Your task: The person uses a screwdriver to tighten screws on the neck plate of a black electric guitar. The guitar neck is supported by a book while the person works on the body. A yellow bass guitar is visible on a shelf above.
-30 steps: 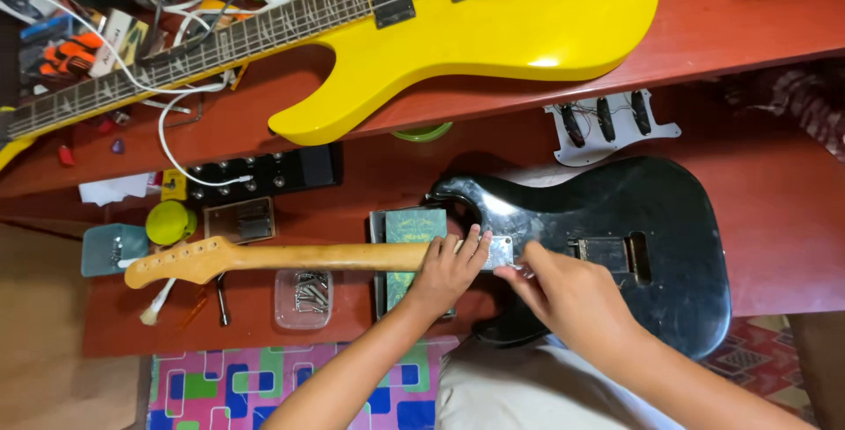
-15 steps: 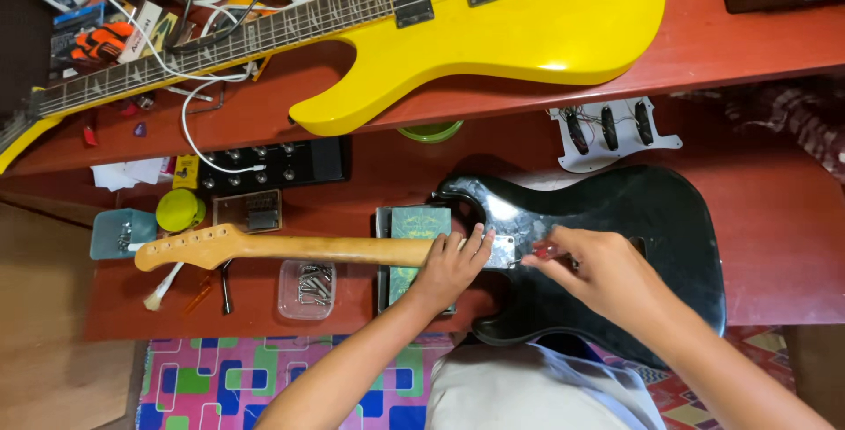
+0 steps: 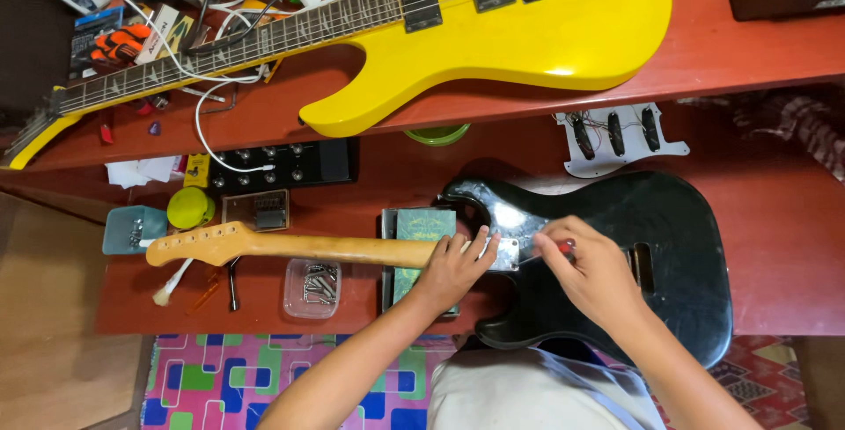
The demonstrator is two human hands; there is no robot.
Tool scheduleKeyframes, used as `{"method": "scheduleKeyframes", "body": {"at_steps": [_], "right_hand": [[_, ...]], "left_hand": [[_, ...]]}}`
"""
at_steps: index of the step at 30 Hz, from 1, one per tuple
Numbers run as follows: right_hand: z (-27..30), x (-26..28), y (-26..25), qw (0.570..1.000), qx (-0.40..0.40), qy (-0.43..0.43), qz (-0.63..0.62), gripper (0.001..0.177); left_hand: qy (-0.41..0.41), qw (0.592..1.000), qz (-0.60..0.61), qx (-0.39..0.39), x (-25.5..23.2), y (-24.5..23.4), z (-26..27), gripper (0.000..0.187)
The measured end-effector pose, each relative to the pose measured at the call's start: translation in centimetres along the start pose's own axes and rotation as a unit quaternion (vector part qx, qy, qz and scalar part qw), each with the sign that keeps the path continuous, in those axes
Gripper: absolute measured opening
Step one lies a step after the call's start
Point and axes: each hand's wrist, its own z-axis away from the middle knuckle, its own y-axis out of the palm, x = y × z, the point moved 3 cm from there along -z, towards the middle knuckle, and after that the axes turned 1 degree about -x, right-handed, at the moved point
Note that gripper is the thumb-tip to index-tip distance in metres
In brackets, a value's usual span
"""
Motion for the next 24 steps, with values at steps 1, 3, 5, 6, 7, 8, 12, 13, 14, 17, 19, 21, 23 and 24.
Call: {"method": "scheduleKeyframes", "body": {"at_steps": [1,3,5,6,7,8,12,13,14,17,19,21,23,24], "right_hand": [[0.1,-0.5,0.4,1.000,0.001,0.001,0.000,0.026],[0.5,-1.8,1.1,0.994,-0.026,0.025,-0.102,0.038],[0.6,-1.2,1.1,0.992,-0.029,0.034,-0.115,0.034],[0.7,-0.9,1.0,0.991,-0.031,0.042,-0.126,0.030],[0.6,-1.0,0.9,0.990,-0.034,0.044,-0.126,0.030],[0.6,-1.1,0.9,0.986,-0.035,0.066,-0.149,0.025],[1.2,-3.1,0.4,0.980,-0.066,0.094,-0.165,0.015],[1.4,-3.4,-0.3,0.980,-0.063,0.092,-0.166,0.015],[1.6,-3.9,-1.1,0.974,-0.100,0.100,-0.175,0.022],[1.8,-5.0,-1.4,0.973,-0.120,0.117,-0.161,0.023],[1.4,-4.2,-0.8,0.977,-0.109,0.126,-0.137,0.018],[0.4,-1.6,1.0,0.991,0.054,0.124,-0.020,0.033],[-0.3,-0.2,2.1,0.983,0.128,0.123,0.045,0.038],[-0.4,0.4,2.8,0.966,0.199,0.123,0.112,0.046]], "left_hand": [[0.000,1.000,0.000,0.001,0.0,0.0,0.0,0.032],[-0.004,1.000,0.008,0.005,0.1,0.1,0.1,0.032],[-0.008,1.000,0.020,0.011,0.1,0.8,0.7,0.030],[-0.013,0.999,0.030,0.016,0.2,1.1,0.9,0.028],[-0.010,0.999,0.032,0.015,0.2,1.3,1.1,0.028],[-0.014,0.999,0.035,0.018,0.3,1.5,1.4,0.028],[-0.023,0.998,0.056,0.035,0.4,1.9,1.9,0.034],[-0.026,0.998,0.053,0.036,0.6,1.4,1.7,0.034],[-0.036,0.994,0.057,0.081,0.9,1.1,1.6,0.067],[-0.073,0.985,0.081,0.136,1.0,1.5,2.8,0.110],[-0.095,0.979,0.105,0.144,1.0,1.2,3.2,0.116],[-0.146,0.949,0.212,0.181,1.5,0.2,2.8,0.102],[-0.164,0.936,0.243,0.194,1.8,-0.3,2.5,0.097],[-0.182,0.921,0.277,0.205,1.9,-0.5,2.5,0.093]]}}
